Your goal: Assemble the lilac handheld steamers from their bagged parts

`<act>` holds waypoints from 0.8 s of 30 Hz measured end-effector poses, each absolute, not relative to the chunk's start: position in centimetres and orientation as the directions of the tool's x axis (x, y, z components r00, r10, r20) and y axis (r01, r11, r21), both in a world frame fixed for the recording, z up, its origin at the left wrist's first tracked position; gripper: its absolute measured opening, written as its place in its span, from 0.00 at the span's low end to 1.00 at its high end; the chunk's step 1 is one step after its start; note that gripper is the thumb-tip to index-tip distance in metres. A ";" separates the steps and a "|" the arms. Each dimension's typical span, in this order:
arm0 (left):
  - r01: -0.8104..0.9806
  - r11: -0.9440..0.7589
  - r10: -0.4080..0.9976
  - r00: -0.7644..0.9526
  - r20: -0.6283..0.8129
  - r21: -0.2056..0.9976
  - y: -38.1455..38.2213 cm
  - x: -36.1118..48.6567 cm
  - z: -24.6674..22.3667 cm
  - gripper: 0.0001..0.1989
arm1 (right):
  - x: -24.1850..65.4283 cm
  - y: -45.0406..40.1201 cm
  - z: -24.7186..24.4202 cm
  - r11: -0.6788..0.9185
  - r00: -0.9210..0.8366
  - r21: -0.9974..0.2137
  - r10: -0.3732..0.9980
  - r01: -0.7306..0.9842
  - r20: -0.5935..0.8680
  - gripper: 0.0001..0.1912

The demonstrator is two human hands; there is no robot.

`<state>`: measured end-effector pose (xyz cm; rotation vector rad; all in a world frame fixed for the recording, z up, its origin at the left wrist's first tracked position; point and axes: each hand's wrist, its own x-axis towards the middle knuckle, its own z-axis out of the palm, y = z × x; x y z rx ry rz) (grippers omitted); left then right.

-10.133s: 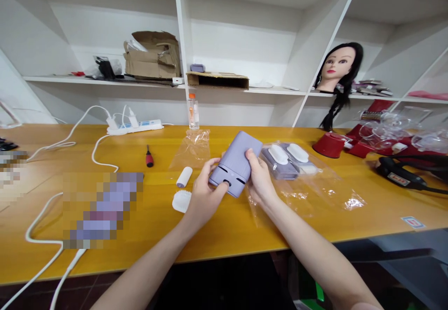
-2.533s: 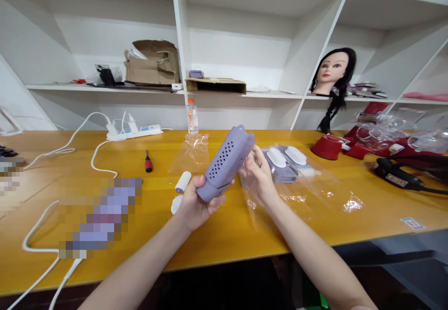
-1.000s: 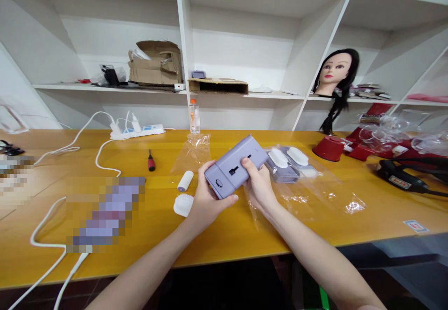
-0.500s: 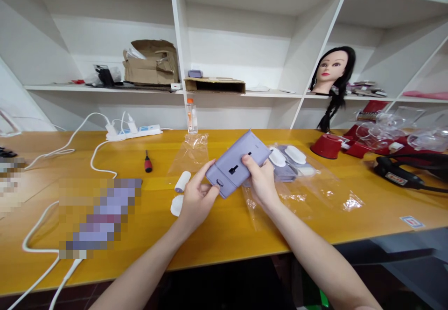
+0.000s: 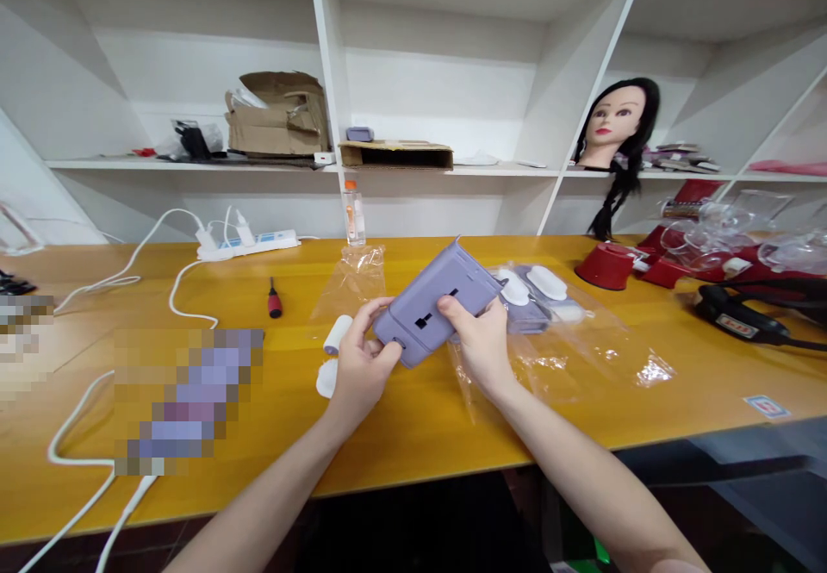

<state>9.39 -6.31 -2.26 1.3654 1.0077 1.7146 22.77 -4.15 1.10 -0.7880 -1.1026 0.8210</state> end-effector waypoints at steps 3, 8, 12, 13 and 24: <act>-0.072 -0.472 0.869 -0.207 0.450 0.879 -6.2 9.4 -2.3 0.23 | 22.5 -4.5 1.1 0.493 0.261 -0.858 0.855 -0.144 0.448 0.18; -0.045 -0.456 0.888 -0.082 0.452 0.889 -6.5 9.0 -2.5 0.25 | 22.8 -3.8 1.1 0.436 0.247 -0.858 0.893 -0.270 0.376 0.18; 0.138 -0.540 0.841 0.038 0.540 0.830 -6.6 8.9 -3.0 0.40 | 23.1 -3.3 1.1 0.253 0.171 -0.860 0.966 -0.443 0.196 0.19; 0.196 -0.552 0.830 0.041 0.556 0.810 -6.6 9.0 -3.1 0.44 | 23.1 -3.2 1.1 0.216 0.153 -0.858 0.975 -0.466 0.162 0.19; 0.502 -0.516 0.772 -0.079 0.631 0.694 -6.3 8.9 -3.3 0.44 | 22.7 -3.5 0.4 0.147 0.071 -0.867 0.989 -0.476 0.129 0.20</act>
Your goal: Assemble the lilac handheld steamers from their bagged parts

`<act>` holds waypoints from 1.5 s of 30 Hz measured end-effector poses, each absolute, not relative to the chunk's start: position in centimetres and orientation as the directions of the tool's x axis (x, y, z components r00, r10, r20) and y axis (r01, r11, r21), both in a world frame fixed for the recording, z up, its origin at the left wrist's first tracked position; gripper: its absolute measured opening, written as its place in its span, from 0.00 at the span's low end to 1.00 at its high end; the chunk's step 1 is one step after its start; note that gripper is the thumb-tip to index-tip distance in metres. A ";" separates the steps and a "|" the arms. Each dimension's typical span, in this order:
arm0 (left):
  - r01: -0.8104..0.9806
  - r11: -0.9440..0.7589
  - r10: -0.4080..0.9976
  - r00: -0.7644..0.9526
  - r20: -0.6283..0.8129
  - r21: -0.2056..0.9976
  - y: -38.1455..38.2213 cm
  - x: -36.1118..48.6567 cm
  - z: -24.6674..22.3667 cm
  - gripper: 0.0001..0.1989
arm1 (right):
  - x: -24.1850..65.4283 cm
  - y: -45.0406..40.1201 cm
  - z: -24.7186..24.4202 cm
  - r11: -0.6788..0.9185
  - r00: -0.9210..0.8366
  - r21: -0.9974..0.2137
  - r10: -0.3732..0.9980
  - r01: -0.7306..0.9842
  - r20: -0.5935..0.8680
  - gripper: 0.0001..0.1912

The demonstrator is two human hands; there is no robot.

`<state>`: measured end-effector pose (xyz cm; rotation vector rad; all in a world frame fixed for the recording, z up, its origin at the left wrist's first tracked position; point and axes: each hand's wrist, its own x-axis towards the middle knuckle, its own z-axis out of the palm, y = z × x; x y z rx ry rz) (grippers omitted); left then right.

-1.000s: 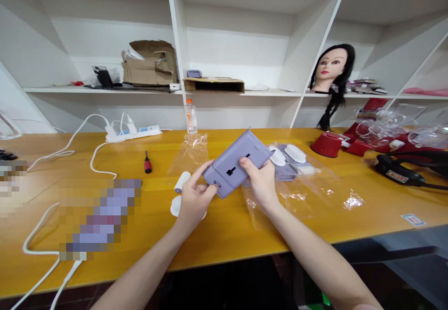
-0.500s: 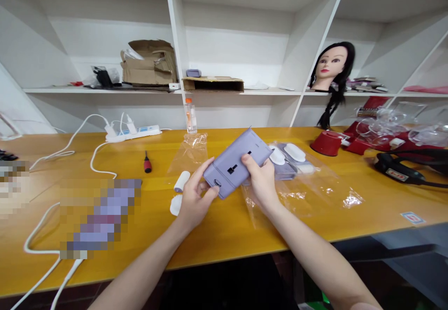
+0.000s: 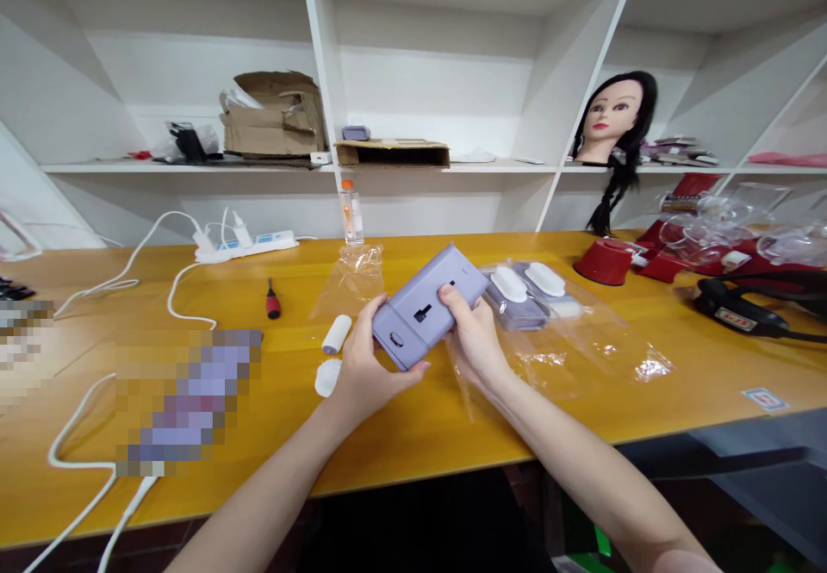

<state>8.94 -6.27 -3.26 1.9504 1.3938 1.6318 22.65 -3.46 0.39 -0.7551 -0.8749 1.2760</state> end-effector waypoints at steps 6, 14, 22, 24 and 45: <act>0.442 -0.515 0.792 -0.085 0.605 0.735 -6.2 9.0 -3.3 0.43 | 22.4 -3.6 0.2 0.163 0.084 -0.863 0.987 -0.479 0.140 0.20; 0.233 -0.521 0.843 -0.014 0.538 0.821 -5.8 9.3 -3.2 0.42 | 22.9 -2.8 0.9 0.184 0.107 -0.857 0.983 -0.482 0.151 0.19; 0.142 -0.517 0.855 0.036 0.517 0.844 -6.0 9.3 -3.0 0.41 | 23.5 -2.2 0.7 0.103 0.069 -0.884 0.994 -0.457 0.080 0.19; 0.158 -0.523 0.851 0.048 0.522 0.838 -5.9 9.2 -2.9 0.41 | 23.6 -2.3 0.7 0.094 0.057 -0.885 0.995 -0.455 0.077 0.19; 0.007 -0.333 0.941 -0.063 0.333 0.943 -5.4 8.7 -2.0 0.28 | 22.7 -2.5 0.3 0.310 0.199 -0.831 0.949 -0.462 0.243 0.17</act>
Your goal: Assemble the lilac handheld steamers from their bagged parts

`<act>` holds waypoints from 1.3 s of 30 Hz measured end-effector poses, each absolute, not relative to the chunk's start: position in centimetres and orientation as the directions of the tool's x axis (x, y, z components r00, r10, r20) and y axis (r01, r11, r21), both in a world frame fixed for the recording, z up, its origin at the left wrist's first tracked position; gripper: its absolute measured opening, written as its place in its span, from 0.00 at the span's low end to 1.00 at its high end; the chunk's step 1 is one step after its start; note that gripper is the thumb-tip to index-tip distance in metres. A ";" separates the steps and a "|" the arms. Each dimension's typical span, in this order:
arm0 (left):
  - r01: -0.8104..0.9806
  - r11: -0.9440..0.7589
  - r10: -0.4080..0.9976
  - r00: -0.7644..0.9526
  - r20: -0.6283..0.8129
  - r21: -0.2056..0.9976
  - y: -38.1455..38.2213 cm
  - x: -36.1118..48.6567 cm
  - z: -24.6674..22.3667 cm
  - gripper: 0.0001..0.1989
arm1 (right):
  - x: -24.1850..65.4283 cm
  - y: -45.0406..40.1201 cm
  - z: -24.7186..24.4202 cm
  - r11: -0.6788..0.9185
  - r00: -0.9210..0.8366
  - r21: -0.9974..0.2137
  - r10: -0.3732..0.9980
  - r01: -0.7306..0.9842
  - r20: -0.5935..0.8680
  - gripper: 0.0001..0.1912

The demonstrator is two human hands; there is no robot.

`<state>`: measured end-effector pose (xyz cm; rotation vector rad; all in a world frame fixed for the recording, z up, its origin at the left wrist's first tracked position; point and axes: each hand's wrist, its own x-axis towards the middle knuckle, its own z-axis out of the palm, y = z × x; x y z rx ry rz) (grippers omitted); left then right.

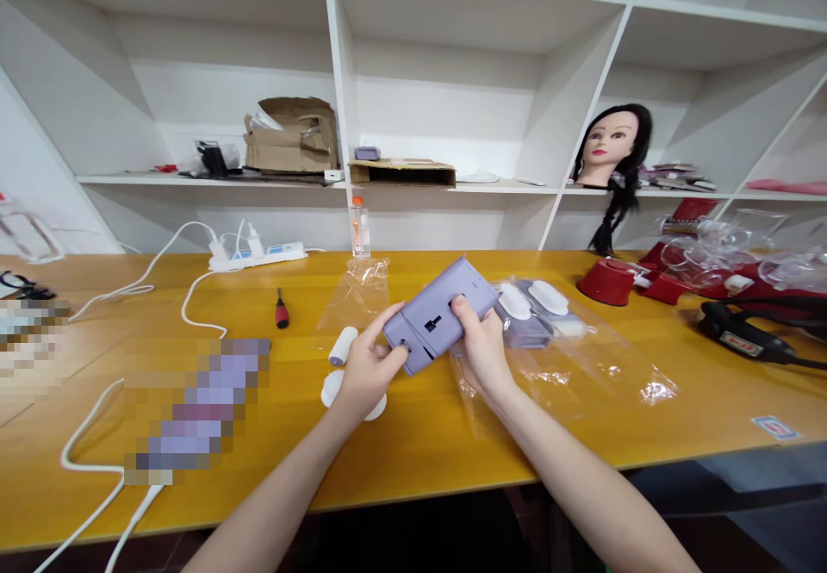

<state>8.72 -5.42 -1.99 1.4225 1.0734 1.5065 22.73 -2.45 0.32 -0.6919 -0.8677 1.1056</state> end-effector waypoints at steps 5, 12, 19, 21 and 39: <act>-0.088 -0.339 0.936 -0.132 0.326 0.937 -5.4 8.9 -2.0 0.27 | 22.7 -2.3 0.1 0.325 0.198 -0.827 0.945 -0.458 0.262 0.17; -0.023 -0.397 0.901 -0.199 0.385 0.917 -5.8 9.3 -2.0 0.23 | 22.3 -2.5 -0.3 0.359 0.200 -0.821 0.933 -0.444 0.300 0.18; 0.029 -0.461 0.885 -0.062 0.462 0.887 -5.7 8.8 -2.4 0.27 | 22.3 -2.6 -0.1 0.317 0.217 -0.831 0.946 -0.458 0.241 0.18; 0.017 -0.479 0.877 -0.027 0.479 0.878 -5.6 8.7 -2.5 0.28 | 22.4 -2.6 0.0 0.278 0.194 -0.829 0.959 -0.485 0.208 0.18; 0.058 -0.475 0.873 -0.095 0.478 0.878 -5.8 8.9 -2.1 0.23 | 22.2 -3.0 0.1 0.253 0.154 -0.823 0.967 -0.509 0.202 0.19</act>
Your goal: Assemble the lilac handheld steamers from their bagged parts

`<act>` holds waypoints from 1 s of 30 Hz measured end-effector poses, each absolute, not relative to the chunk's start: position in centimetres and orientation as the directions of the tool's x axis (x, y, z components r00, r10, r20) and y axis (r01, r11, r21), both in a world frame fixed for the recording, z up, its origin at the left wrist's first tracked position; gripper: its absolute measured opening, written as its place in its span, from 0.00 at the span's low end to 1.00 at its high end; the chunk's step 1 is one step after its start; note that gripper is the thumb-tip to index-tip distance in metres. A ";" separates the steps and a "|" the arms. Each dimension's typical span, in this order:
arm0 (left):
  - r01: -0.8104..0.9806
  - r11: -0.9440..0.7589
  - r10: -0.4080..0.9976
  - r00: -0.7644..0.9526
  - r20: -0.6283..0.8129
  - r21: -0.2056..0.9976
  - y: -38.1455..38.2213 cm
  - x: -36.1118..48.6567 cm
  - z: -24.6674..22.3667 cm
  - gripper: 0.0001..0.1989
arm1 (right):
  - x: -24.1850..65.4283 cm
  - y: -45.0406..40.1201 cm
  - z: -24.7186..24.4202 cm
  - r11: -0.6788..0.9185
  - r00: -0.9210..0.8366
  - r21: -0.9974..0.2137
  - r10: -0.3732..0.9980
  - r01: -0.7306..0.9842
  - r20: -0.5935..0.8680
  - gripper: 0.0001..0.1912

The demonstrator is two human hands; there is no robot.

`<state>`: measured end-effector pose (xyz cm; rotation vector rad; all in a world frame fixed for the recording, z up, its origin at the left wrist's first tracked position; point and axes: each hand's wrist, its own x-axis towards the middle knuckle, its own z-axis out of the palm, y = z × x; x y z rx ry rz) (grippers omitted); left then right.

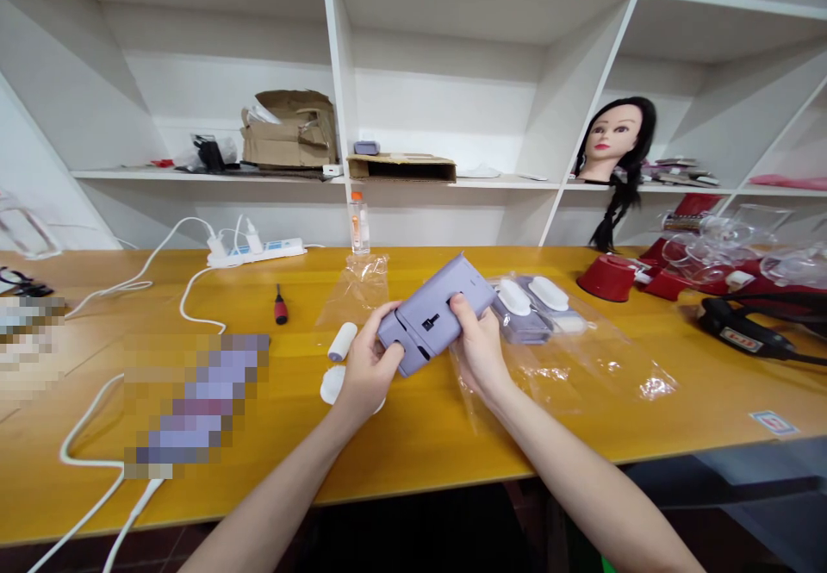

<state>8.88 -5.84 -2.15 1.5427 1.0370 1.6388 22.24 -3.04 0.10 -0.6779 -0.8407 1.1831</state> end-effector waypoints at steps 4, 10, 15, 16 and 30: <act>0.145 -0.510 0.842 -0.119 0.526 0.848 -6.1 8.8 -2.0 0.23 | 22.0 -3.4 0.3 0.252 0.159 -0.824 0.967 -0.508 0.197 0.19; 0.200 -0.470 0.860 -0.119 0.497 0.860 -6.1 8.8 -2.5 0.22 | 22.0 -3.2 0.1 0.225 0.151 -0.834 0.974 -0.504 0.171 0.20; 0.123 -0.445 0.894 -0.004 0.449 0.887 -5.6 8.5 -3.0 0.26 | 22.4 -2.6 0.0 0.157 0.133 -0.845 0.986 -0.512 0.103 0.21; 0.096 -0.462 0.886 0.032 0.462 0.881 -5.6 8.4 -3.1 0.29 | 22.5 -2.5 0.1 0.140 0.126 -0.845 0.988 -0.517 0.088 0.21; 0.233 -0.456 0.889 0.084 0.449 0.859 -5.7 8.4 -2.6 0.41 | 22.4 -2.9 -0.1 0.106 0.081 -0.851 0.994 -0.515 0.075 0.21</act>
